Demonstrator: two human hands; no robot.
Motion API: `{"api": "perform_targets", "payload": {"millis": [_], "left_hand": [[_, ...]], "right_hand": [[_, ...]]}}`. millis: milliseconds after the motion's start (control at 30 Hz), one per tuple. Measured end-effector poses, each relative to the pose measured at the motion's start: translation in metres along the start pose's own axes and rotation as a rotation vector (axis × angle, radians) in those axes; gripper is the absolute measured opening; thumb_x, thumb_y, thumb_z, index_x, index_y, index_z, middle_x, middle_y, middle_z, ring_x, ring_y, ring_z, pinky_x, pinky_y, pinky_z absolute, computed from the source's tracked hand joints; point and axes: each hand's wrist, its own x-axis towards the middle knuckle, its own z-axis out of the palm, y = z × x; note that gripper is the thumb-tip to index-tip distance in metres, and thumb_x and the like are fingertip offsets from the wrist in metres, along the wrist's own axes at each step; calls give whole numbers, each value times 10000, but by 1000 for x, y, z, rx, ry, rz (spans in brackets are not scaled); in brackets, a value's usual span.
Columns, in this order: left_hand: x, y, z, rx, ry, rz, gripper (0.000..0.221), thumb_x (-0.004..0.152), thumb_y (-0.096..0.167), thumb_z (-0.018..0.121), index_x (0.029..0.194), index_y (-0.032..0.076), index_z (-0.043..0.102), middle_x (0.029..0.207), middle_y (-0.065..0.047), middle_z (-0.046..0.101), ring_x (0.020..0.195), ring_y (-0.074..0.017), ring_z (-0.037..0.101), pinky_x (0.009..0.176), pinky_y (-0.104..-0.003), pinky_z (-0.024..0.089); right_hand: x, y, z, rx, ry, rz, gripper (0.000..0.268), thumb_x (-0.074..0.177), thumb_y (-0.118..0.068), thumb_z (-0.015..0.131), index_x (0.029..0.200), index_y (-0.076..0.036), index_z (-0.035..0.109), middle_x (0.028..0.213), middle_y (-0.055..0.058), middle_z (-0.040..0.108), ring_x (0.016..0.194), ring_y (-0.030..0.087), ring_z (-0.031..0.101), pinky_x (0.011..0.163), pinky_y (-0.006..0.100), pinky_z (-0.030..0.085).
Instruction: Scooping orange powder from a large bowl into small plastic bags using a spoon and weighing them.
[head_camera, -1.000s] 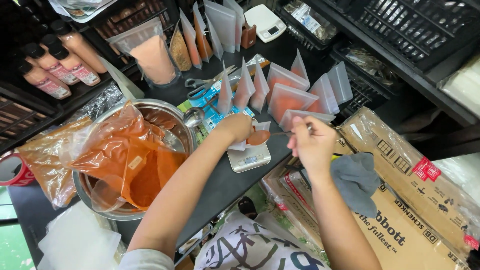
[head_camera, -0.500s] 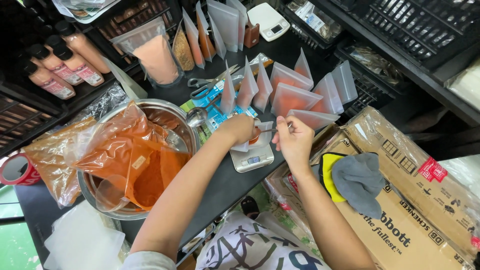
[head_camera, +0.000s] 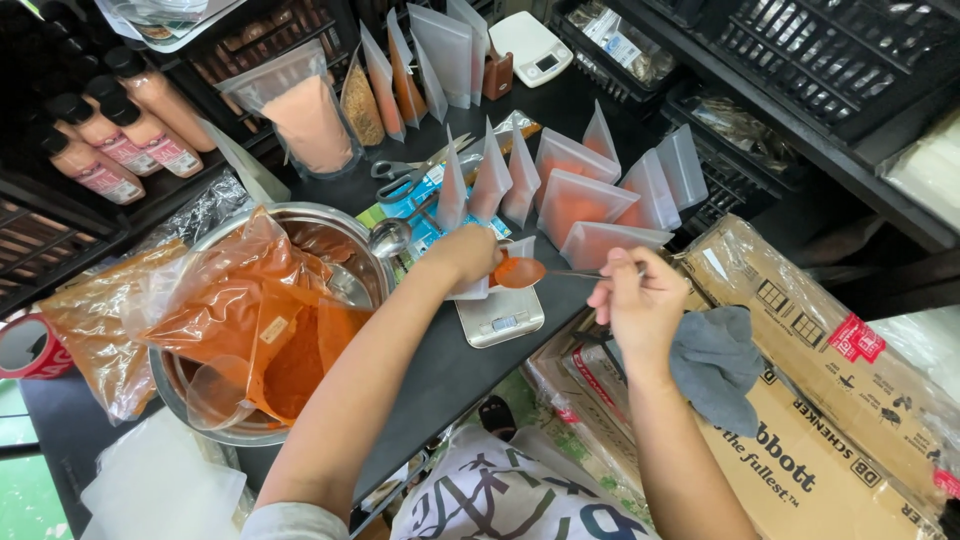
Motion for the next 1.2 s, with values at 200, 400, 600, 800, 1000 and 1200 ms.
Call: {"api": "perform_targets", "payload": {"millis": [200,400,600,800,1000,1200], "left_hand": [[-6,-23,-18,-139,15,-47,442,971,274,471,927,-49,769,927,-310,734,1026,-472,705,919,-544,552],[1,-49,10,-326,149,-113,407,930,319,503,770,44,756,764,-220,746,954,-434,722,867,-526,555],[24,-63,40,-554,368,-446,558,926,530,524,883,31,771,980,-245,751,1075,-441,691,909,-540,556],[-82,-5,66,-806,761,-325,411,1039,459,464,919,79,562,864,-252,688,909,-468,683,772,-558,498],[-101,-14,169,-566,988,-547,224,1033,471,530,918,279,529,768,24,579,605,-176,587,606,-293,494],[-113,-21,181,-750,1023,-438,249,1028,459,529,890,256,496,788,29,491,702,-245,621,655,-369,522]], "right_hand": [[1,-8,-21,175,82,-14,267,1008,-102,540,758,-34,607,441,156,521,266,145,441,272,214,324],[-2,-34,-21,277,5,-53,245,1006,-94,483,789,-11,563,432,170,497,253,140,427,265,203,327],[-18,-44,23,434,-196,-39,260,1003,-140,507,796,11,553,433,189,499,253,157,452,261,210,345],[-84,-34,105,339,-462,18,220,973,-139,561,828,-7,663,480,204,622,316,184,567,293,244,429],[-153,79,159,-35,-762,-541,166,1042,-173,535,1058,-144,698,685,4,696,982,253,633,1171,410,90],[-165,61,158,-118,-871,-610,168,1063,-195,526,1108,-142,678,744,37,670,875,273,660,961,401,299]]}}
